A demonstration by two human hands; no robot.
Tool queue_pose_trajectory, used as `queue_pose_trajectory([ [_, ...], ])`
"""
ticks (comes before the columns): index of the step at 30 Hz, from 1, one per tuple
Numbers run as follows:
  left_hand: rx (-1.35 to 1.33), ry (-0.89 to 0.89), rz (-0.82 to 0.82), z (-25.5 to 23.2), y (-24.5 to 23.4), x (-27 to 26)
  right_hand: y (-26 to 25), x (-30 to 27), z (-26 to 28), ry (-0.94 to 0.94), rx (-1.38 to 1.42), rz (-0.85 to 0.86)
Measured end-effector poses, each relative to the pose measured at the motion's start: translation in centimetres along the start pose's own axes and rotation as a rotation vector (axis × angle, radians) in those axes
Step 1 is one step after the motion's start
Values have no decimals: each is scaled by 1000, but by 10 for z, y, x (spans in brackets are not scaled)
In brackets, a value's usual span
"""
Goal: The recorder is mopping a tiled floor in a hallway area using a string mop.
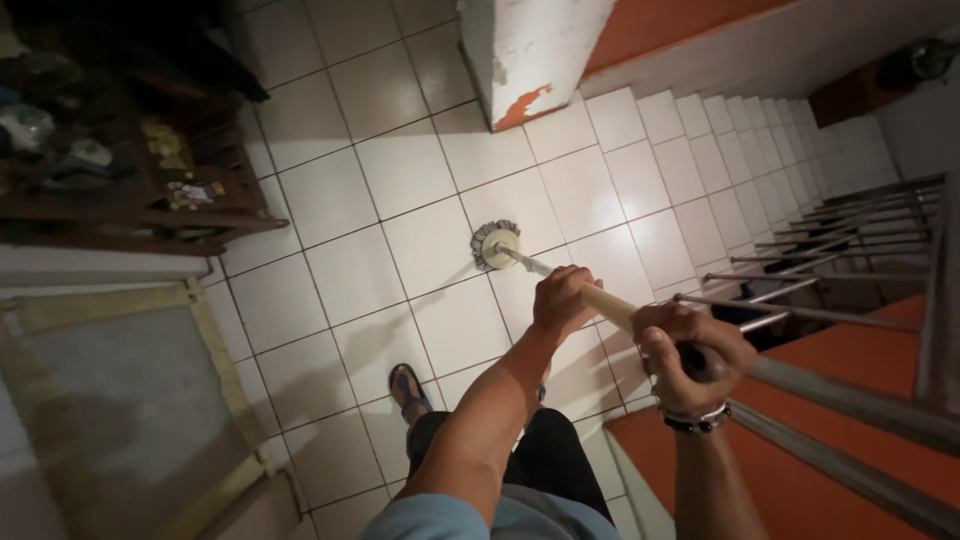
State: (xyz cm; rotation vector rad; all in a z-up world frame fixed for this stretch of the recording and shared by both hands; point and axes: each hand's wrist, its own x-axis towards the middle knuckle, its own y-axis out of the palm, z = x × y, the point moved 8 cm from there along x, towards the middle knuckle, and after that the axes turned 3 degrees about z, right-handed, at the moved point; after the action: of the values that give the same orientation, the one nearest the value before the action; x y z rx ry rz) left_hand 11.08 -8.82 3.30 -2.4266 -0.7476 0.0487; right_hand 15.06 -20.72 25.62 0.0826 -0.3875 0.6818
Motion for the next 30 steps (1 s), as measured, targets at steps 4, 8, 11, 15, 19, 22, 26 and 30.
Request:
queue_pose_trajectory([
  [4, -61, 26, 34, -13, 31, 7, -25, -6, -1, -83, -31, -32],
  [8, -70, 75, 180, -18, 76, 12, -47, -12, 7, -141, -72, -87],
  [11, -127, 31, 283, -31, 93, 19, -58, -10, 12, -133, -132, -119],
  [15, -207, 39, 394, -41, 123, 24, -79, -26, 5, -155, -196, -168],
  [19, -222, 66, 408, -44, 155, 26, -89, -24, 9, -163, -181, -199],
  [22, -215, 126, 460, -48, 183, 28, -92, -21, 13, -206, -202, -171],
  [26, -330, 172, 480, -46, 195, 31, -86, -25, 6, -265, -268, -156],
  [30, -327, 180, 408, -30, 194, 28, -62, -28, 12, -223, -388, -102],
])
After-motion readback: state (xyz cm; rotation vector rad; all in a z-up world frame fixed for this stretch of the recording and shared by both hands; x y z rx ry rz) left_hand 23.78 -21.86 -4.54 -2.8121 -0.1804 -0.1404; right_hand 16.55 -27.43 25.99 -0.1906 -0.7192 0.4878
